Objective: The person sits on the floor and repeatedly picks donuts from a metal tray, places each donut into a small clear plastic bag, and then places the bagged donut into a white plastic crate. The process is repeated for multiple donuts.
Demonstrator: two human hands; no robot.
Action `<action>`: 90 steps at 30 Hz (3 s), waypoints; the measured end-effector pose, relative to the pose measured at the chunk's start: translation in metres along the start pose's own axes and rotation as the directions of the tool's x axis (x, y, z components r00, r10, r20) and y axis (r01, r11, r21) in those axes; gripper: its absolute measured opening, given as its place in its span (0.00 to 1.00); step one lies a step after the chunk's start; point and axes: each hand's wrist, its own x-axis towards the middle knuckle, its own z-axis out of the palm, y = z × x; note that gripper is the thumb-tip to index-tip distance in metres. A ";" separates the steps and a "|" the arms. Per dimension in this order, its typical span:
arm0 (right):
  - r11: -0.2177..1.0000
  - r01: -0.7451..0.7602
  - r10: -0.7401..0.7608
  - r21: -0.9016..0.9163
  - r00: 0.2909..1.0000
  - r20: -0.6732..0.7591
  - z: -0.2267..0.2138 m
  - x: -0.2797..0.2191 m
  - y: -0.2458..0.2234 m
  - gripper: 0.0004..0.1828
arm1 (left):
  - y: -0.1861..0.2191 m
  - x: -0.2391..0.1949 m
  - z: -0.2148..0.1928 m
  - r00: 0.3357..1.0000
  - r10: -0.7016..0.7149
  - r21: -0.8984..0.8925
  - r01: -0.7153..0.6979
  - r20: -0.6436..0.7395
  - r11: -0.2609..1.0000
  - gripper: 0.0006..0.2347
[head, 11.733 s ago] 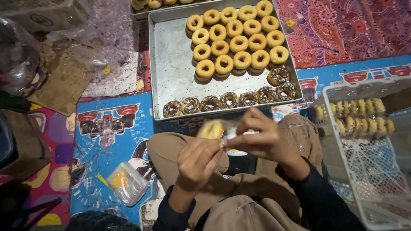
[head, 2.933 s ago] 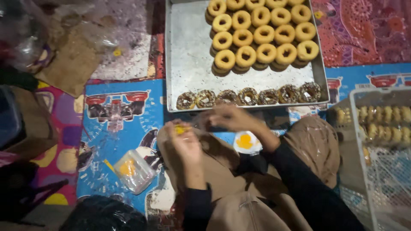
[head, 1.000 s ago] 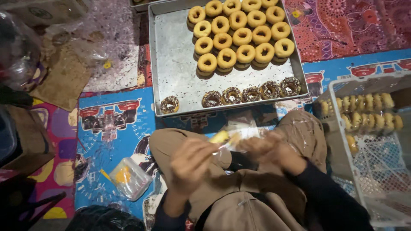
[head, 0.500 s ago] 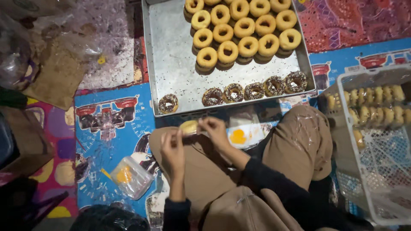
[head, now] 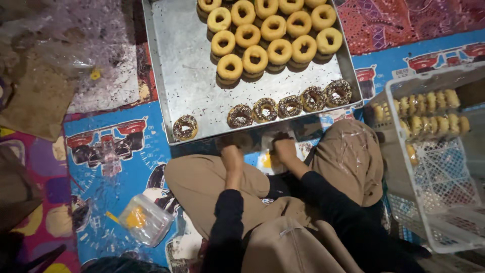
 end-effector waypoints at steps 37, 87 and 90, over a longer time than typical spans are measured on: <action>0.252 0.180 -0.010 0.951 0.983 -0.184 -0.303 0.014 -0.156 0.58 | 0.006 0.048 -0.214 0.901 -0.421 -0.232 -0.390 0.101 -0.891 0.16; 0.248 0.511 -0.510 0.823 0.791 -0.337 -0.418 -0.023 -0.051 0.13 | 0.185 -0.084 -0.350 0.811 0.469 -0.441 -0.584 -0.349 0.682 0.10; 0.135 0.330 -0.365 0.934 0.893 -0.263 -0.395 -0.025 -0.049 0.12 | 0.183 -0.084 -0.350 0.849 0.447 -0.577 -0.523 -0.283 0.627 0.08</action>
